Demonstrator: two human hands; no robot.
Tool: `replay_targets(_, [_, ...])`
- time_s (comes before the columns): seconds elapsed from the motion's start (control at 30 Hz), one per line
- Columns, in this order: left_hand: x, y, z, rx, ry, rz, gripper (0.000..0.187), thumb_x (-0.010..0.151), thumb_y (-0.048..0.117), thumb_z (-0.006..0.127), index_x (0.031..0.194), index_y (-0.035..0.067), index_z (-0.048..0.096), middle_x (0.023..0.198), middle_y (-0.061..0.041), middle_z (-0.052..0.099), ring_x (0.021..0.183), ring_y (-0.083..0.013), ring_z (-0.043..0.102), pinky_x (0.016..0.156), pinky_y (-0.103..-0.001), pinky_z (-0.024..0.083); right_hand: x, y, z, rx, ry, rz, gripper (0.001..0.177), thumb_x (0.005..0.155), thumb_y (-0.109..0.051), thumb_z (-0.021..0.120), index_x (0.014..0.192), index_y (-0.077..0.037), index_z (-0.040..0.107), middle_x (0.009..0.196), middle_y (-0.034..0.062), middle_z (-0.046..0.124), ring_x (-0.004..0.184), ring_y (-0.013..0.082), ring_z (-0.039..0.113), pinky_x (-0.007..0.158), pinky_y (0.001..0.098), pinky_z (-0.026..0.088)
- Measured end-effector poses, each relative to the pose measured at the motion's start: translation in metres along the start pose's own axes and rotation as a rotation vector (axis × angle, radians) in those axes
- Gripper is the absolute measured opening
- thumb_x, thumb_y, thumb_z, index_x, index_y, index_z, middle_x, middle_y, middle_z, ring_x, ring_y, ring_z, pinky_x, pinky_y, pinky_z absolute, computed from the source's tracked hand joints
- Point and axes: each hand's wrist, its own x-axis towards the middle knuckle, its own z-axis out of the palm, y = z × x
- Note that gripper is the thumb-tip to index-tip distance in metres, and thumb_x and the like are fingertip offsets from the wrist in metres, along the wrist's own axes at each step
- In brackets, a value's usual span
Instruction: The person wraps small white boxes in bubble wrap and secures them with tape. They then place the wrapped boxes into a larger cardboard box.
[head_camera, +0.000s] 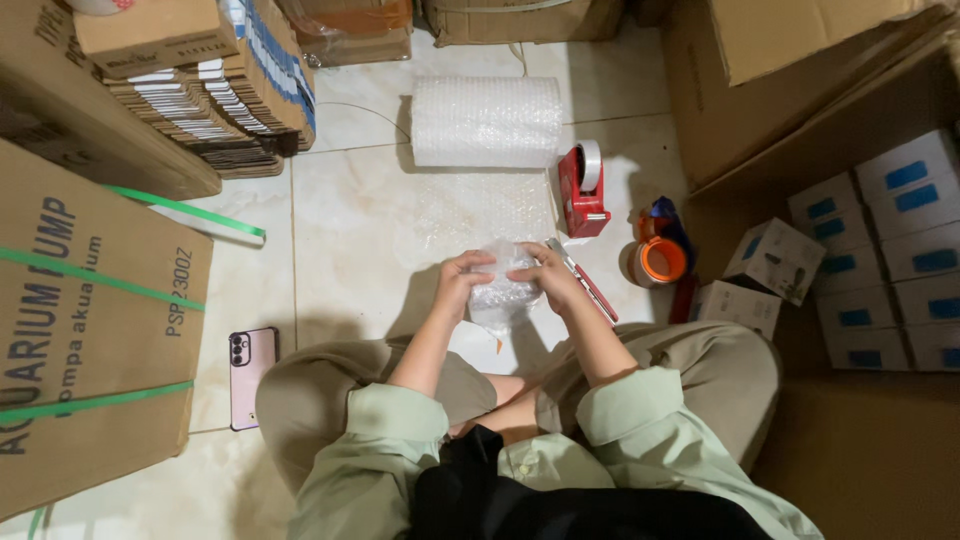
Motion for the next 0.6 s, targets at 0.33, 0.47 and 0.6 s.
replay_targets(0.33, [-0.018,0.041,0.008,0.67,-0.149,0.482,0.024,0.054,0.0,0.078,0.063,0.018,0.065,0.067,0.004,0.063,0.073,-0.0203,0.059,0.082,-0.032,0.043,-0.015,0.025,-0.016,-1.233,0.12,-0.91,0.027,0.065,-0.011,0.076,0.081,-0.014,0.055,0.087,0.0014,0.055,0.09,0.0233,0.053,0.079,0.0388,0.04])
replay_targets(0.47, [-0.059,0.055,0.039,1.264,-0.095,0.649,0.038,0.072,0.006,0.062,0.11,0.012,0.061,0.093,-0.006,0.061,0.094,-0.0265,0.054,0.1,-0.044,0.033,-0.022,0.029,-0.011,-1.302,0.23,-1.055,0.018,0.075,-0.016,0.071,0.076,-0.017,0.053,0.075,-0.0008,0.048,0.082,0.0212,0.053,0.075,0.0372,0.04])
replay_targets(0.6, [-0.078,0.046,0.048,1.409,-0.032,0.705,0.047,0.077,0.011,0.063,0.123,-0.002,0.056,0.099,-0.015,0.056,0.106,-0.0335,0.05,0.111,-0.051,0.022,-0.023,0.035,-0.015,-1.309,0.248,-1.082,0.019,0.074,-0.018,0.07,0.074,-0.016,0.051,0.074,0.0005,0.046,0.078,0.0214,0.051,0.074,0.0372,0.038])
